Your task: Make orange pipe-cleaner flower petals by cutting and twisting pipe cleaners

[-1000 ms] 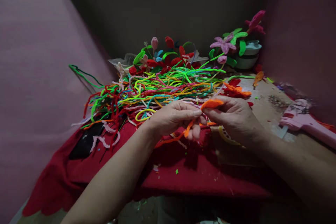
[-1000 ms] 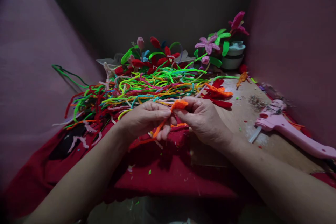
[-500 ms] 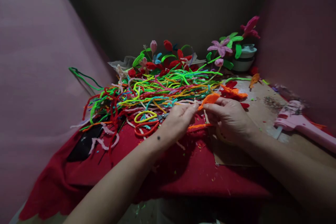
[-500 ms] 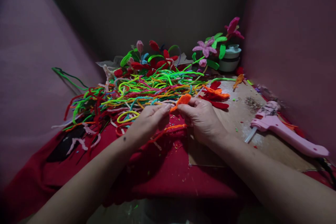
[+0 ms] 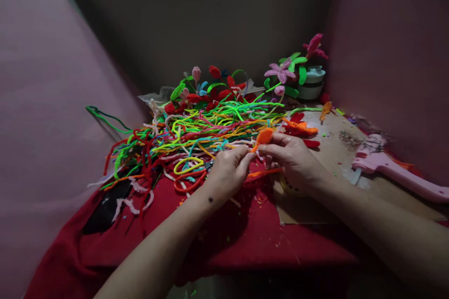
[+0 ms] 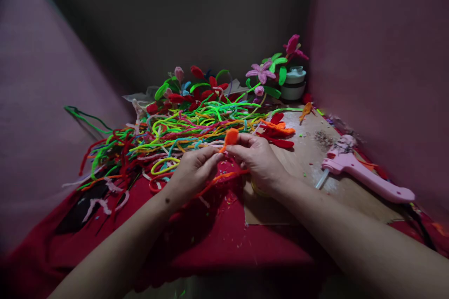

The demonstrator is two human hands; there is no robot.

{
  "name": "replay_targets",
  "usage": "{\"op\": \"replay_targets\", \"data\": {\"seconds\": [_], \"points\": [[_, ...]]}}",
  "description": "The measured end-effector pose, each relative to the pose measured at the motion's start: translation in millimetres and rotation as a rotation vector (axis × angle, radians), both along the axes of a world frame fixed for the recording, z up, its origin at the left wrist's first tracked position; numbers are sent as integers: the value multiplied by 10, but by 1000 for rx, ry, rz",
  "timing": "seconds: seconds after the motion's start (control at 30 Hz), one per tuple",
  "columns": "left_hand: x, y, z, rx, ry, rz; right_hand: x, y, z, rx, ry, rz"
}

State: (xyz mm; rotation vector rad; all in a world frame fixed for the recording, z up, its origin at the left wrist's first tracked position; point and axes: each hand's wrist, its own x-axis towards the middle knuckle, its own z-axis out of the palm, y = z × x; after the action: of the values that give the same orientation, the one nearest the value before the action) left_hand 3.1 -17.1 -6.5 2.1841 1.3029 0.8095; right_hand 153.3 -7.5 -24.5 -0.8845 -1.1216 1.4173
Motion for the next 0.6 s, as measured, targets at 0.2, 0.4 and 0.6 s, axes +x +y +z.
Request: {"op": "replay_targets", "data": {"seconds": [0.2, 0.4, 0.6], "points": [[-1, -41, 162, -617, -371, -67, -8, -78, 90, 122, -106, -63], [-24, -58, 140, -935, -697, -225, 12, -72, 123, 135, -101, -114], [-97, -5, 235, -725, -544, -87, 17, -24, 93, 54, 11, -102]]}}
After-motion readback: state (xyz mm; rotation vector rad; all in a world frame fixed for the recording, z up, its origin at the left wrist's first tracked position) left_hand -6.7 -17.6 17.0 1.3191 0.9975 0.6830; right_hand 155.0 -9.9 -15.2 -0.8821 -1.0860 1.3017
